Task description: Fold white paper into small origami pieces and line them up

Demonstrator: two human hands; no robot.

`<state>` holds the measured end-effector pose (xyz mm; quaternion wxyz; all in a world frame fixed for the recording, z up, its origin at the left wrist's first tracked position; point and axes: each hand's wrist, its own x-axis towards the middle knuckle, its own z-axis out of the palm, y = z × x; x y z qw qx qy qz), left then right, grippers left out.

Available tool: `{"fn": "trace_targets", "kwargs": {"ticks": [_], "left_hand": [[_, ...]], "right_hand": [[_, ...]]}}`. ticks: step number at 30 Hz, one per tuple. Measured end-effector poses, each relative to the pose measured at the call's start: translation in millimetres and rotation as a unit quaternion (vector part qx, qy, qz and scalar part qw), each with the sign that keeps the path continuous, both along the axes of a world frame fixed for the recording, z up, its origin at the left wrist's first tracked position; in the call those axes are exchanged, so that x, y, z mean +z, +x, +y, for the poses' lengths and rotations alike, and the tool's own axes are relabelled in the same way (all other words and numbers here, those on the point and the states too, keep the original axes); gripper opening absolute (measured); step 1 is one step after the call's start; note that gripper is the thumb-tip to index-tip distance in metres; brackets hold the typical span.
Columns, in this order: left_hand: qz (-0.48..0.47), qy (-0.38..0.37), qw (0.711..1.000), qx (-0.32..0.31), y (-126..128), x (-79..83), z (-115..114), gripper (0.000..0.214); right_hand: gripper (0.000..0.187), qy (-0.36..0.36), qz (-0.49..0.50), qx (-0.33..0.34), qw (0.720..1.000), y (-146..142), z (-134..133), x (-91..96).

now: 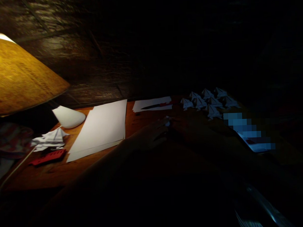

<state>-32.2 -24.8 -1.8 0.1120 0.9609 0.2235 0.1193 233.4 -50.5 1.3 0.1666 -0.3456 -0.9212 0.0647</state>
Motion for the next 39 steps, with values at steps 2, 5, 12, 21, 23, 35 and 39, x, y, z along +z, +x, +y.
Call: {"fn": "trace_targets", "kwargs": {"ticks": [2,5,12,21,23,35,39], "left_hand": [[-0.009,0.004,1.0,-0.005,0,-0.6,0,0.039],[-0.017,0.003,1.0,-0.011,-1,-2.2,2,0.039],[-0.067,-0.075,0.995,-0.003,1,-2.9,16,0.025],[-0.147,-0.125,0.981,0.009,3,-0.1,18,0.026],[-0.148,-0.133,0.98,0.012,4,1.7,16,0.029],[-0.179,-0.18,0.961,0.109,13,-6.4,16,0.016],[-0.18,-0.169,0.964,0.096,13,-3.8,14,0.016]], "right_hand": [[0.052,0.011,0.008,0.003,1.0,0,1,-2.5],[0.051,0.031,0.011,0.014,0.999,1,6,-4.5],[0.039,0.036,0.031,0.032,0.998,9,18,-5.5],[0.025,-0.01,0.099,0.013,0.995,9,26,-9.4],[0.025,-0.009,0.108,0.011,0.994,8,27,-9.8],[0.018,-0.046,0.108,-0.001,0.993,5,24,3.2],[0.019,-0.064,0.111,-0.002,0.992,5,25,6.0]]}}
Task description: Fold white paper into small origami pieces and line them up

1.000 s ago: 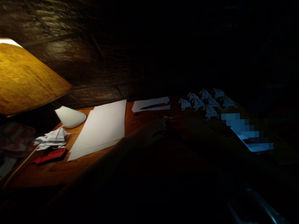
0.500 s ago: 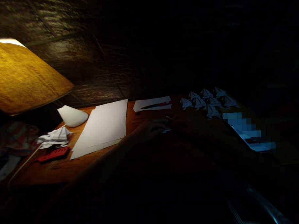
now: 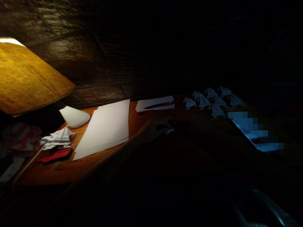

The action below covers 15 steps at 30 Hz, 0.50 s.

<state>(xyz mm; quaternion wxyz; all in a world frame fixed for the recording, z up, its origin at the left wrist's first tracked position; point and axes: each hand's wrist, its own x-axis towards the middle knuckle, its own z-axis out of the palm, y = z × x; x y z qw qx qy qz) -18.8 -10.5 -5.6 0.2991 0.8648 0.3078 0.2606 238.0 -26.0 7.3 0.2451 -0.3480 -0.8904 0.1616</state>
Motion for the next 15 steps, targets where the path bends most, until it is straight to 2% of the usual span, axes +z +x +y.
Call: {"fn": "trace_targets", "kwargs": {"ticks": [8,12,15], "left_hand": [[0.024,0.022,0.999,-0.019,0,-1.8,1,0.014],[0.008,0.031,0.999,-0.038,1,-1.2,3,0.008],[0.04,0.051,0.996,-0.067,-3,3.3,3,0.019]], "right_hand": [[0.017,0.001,-0.034,-0.003,0.999,5,8,-8.1],[0.016,0.022,-0.076,-0.005,0.997,5,7,-1.6],[0.016,0.031,-0.088,-0.004,0.996,4,4,2.7]]}}
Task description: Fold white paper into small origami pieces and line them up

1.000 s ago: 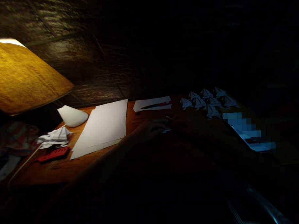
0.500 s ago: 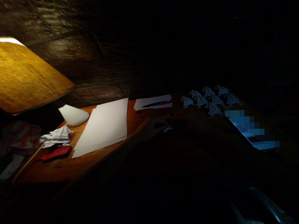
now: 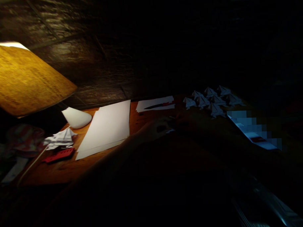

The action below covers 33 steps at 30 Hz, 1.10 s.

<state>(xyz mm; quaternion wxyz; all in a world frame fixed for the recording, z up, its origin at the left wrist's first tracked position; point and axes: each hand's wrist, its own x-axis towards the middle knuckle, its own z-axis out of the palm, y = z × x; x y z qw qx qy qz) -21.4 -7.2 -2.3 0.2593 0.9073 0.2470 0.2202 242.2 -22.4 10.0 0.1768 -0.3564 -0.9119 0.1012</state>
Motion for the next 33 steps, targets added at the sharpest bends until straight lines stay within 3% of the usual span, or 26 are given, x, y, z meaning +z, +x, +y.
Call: {"fn": "trace_targets", "kwargs": {"ticks": [3,6,12,19,28,33], "left_hand": [[0.042,0.029,0.999,-0.013,-7,2.9,-3,0.049],[0.052,0.058,0.997,-0.023,-11,2.4,-7,0.06],[0.05,0.069,0.996,-0.027,-6,2.1,-10,0.058],[0.07,0.073,0.995,-0.02,2,3.6,-7,0.037],[0.082,0.082,0.993,-0.003,1,1.6,-9,0.049],[0.106,0.098,0.99,0.008,-2,-6.9,-6,0.06]], "right_hand": [[0.017,0.015,0.004,0.004,1.0,-1,-3,-0.3],[0.017,0.031,0.002,0.012,0.999,-2,-4,-1.6],[0.018,0.029,-0.029,0.022,0.999,0,-5,3.5],[0.018,0.039,-0.057,0.015,0.998,-2,-11,11.3],[0.017,0.022,-0.034,-0.005,0.999,-2,-16,9.3],[0.018,0.051,-0.049,0.007,0.997,-2,-13,9.0]]}}
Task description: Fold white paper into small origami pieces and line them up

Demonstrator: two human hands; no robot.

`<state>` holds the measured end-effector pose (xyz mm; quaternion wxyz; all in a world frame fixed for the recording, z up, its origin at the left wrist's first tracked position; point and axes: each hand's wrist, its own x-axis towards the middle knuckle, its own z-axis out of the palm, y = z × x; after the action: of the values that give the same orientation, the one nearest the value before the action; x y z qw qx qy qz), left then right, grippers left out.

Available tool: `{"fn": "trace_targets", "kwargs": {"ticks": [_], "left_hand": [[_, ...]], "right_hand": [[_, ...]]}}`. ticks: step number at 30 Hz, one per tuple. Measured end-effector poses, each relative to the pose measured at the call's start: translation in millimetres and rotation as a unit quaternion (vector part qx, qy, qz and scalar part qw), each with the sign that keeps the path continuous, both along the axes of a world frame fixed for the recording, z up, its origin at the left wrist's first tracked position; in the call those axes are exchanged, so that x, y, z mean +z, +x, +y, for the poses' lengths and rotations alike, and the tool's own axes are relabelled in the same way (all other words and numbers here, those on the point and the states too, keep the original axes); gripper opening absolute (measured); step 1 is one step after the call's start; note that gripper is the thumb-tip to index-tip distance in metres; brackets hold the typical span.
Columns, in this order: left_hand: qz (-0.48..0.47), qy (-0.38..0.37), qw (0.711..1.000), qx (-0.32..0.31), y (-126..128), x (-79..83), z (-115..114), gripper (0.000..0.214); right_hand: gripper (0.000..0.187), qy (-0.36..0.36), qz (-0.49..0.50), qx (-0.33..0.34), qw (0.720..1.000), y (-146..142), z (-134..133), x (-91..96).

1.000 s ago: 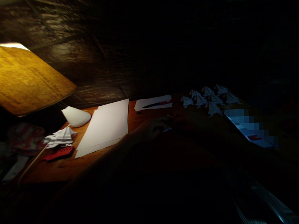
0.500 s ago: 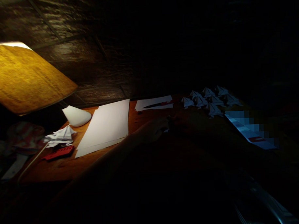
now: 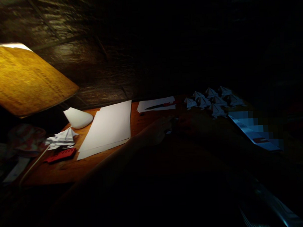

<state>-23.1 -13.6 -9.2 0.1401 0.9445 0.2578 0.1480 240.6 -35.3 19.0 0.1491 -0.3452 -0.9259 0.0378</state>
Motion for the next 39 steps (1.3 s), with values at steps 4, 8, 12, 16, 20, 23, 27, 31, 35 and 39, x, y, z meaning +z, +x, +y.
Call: {"fn": "trace_targets", "kwargs": {"ticks": [4,8,12,16,20,23,27,31,35,39], "left_hand": [[0.02,0.025,0.999,-0.002,-2,-4.4,3,0.062],[0.028,0.038,0.999,-0.013,-2,0.4,2,0.059],[0.025,0.037,0.999,-0.026,-2,6.0,-1,0.065],[0.008,0.025,0.999,-0.027,-1,4.7,-1,0.067],[-0.005,0.001,1.0,-0.013,0,3.6,-1,0.053],[-0.007,0.011,1.0,0.0,1,5.5,-3,0.04],[-0.007,0.018,1.0,0.001,-1,7.2,-5,0.039],[-0.003,0.03,1.0,0.004,0,7.3,-6,0.043],[0.012,0.044,0.999,0.016,3,8.4,-7,0.046],[0.005,0.043,0.999,0.028,7,8.6,-10,0.048]], "right_hand": [[0.02,0.025,-0.007,0.036,0.999,3,-1,0.5],[0.019,0.032,-0.032,0.05,0.998,5,-5,1.7],[0.021,0.021,-0.038,0.023,0.999,2,-7,3.4],[0.022,0.011,-0.042,0.005,0.999,0,-7,2.3],[0.022,-0.007,-0.016,0.007,1.0,1,-5,-3.6],[0.021,-0.013,0.007,-0.001,1.0,-1,-5,-6.1],[0.019,0.011,-0.005,-0.014,1.0,-6,-5,-4.6],[0.019,0.044,-0.024,-0.014,0.999,-12,-4,-2.7],[0.015,0.073,-0.068,-0.019,0.995,-16,-5,0.0],[0.016,0.08,-0.115,-0.021,0.99,-20,-6,2.9]]}}
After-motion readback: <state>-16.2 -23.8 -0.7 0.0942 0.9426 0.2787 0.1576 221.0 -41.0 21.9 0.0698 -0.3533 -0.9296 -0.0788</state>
